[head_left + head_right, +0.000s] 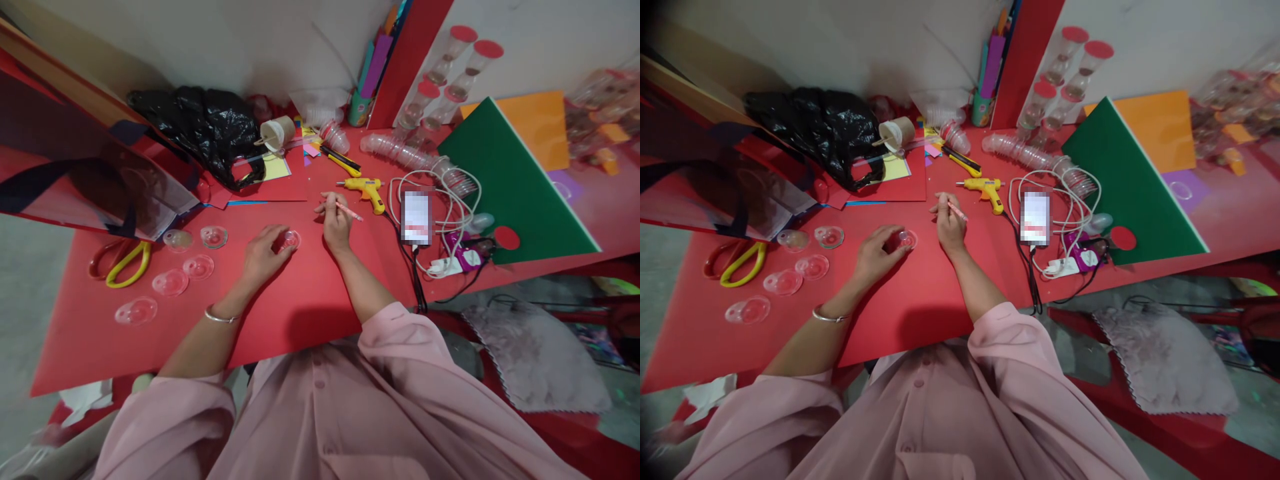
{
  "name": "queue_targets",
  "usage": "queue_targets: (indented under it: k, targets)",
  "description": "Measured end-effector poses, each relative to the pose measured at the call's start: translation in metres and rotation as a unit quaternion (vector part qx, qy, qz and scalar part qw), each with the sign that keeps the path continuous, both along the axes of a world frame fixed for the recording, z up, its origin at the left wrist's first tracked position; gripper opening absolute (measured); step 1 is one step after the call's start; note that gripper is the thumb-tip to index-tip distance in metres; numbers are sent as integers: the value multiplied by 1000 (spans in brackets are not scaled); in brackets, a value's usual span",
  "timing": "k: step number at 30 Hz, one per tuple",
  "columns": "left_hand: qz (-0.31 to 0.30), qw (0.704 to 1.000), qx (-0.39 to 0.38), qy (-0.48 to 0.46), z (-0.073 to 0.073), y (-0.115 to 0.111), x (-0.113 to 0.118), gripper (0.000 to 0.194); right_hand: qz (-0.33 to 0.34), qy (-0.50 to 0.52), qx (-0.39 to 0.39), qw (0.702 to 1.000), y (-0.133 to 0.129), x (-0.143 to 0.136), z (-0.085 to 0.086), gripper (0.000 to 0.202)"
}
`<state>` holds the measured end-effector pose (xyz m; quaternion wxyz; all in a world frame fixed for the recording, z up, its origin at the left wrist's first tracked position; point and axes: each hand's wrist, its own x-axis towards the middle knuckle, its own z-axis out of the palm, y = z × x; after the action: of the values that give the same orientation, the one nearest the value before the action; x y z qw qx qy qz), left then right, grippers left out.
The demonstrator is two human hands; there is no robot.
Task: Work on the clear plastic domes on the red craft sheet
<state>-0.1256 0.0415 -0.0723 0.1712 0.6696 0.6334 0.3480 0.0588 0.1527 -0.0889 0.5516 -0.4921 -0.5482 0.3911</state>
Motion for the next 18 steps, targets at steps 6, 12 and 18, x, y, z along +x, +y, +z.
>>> queue_targets:
  k: [6,12,18]
  targets:
    - [4,1000,1,-10,-1,0,0,35,10,-1,-2,1000,-1,0,2,58]
    - [5,1000,2,-18,-2,0,0,37,11,4,1,1000,0,0,2,57]
    - [18,999,12,-23,-4,-1,-1,65,3,-22,8,1000,0,2,-2,57]
